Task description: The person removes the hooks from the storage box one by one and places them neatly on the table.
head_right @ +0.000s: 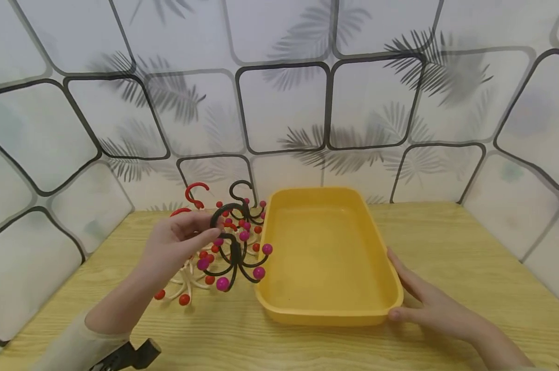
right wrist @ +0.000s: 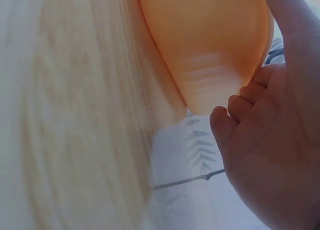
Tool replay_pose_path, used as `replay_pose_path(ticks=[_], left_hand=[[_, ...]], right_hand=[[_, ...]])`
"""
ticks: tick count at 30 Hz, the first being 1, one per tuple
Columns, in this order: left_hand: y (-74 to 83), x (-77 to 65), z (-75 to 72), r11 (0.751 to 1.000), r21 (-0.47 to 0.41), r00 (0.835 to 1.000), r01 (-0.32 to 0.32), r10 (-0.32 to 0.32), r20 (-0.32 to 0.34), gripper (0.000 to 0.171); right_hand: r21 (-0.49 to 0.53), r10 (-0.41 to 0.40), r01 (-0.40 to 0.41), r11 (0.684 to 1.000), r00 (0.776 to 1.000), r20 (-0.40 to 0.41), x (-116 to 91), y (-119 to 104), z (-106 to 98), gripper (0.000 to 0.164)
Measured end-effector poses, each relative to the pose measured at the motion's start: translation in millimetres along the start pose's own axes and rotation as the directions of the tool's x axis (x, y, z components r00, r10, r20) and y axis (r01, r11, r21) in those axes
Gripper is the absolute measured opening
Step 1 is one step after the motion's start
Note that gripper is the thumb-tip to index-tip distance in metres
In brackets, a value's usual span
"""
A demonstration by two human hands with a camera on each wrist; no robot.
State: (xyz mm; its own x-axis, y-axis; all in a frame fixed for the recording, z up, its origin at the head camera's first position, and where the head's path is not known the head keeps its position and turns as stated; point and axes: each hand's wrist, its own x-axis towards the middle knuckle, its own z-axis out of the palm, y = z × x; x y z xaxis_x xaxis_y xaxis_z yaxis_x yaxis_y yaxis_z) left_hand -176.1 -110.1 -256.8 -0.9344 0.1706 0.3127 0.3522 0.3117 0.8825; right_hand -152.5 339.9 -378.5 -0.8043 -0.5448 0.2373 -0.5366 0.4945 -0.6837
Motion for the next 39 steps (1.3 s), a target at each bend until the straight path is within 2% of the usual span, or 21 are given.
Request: replay_pose_path(ticks=[8, 17, 31, 39], left_hand=[[-29.3, -5.6, -13.4, 0.999, 0.016, 0.998, 0.048, -0.047, -0.034, 0.019], [-56.7, -8.2, -7.4, 0.996, 0.003, 0.996, 0.086, -0.086, -0.002, 0.016], [-71.4, -17.9, -2.8, 0.992, -0.026, 0.992, 0.120, -0.119, 0.033, 0.017], [-75.9, -23.0, -3.3, 0.988, -0.037, 0.989, 0.150, -0.150, 0.015, 0.019]], right_hand=[[0.008, 0.026, -0.026, 1.000, 1.000, 0.009, -2, 1, 0, 0.095], [0.021, 0.013, -0.014, 1.000, 1.000, 0.014, -1, 2, 1, 0.095], [0.025, -0.006, 0.006, 1.000, 1.000, 0.004, -1, 3, 1, 0.097], [0.037, 0.005, -0.005, 0.999, 1.000, 0.012, 0, 0, -1, 0.097]])
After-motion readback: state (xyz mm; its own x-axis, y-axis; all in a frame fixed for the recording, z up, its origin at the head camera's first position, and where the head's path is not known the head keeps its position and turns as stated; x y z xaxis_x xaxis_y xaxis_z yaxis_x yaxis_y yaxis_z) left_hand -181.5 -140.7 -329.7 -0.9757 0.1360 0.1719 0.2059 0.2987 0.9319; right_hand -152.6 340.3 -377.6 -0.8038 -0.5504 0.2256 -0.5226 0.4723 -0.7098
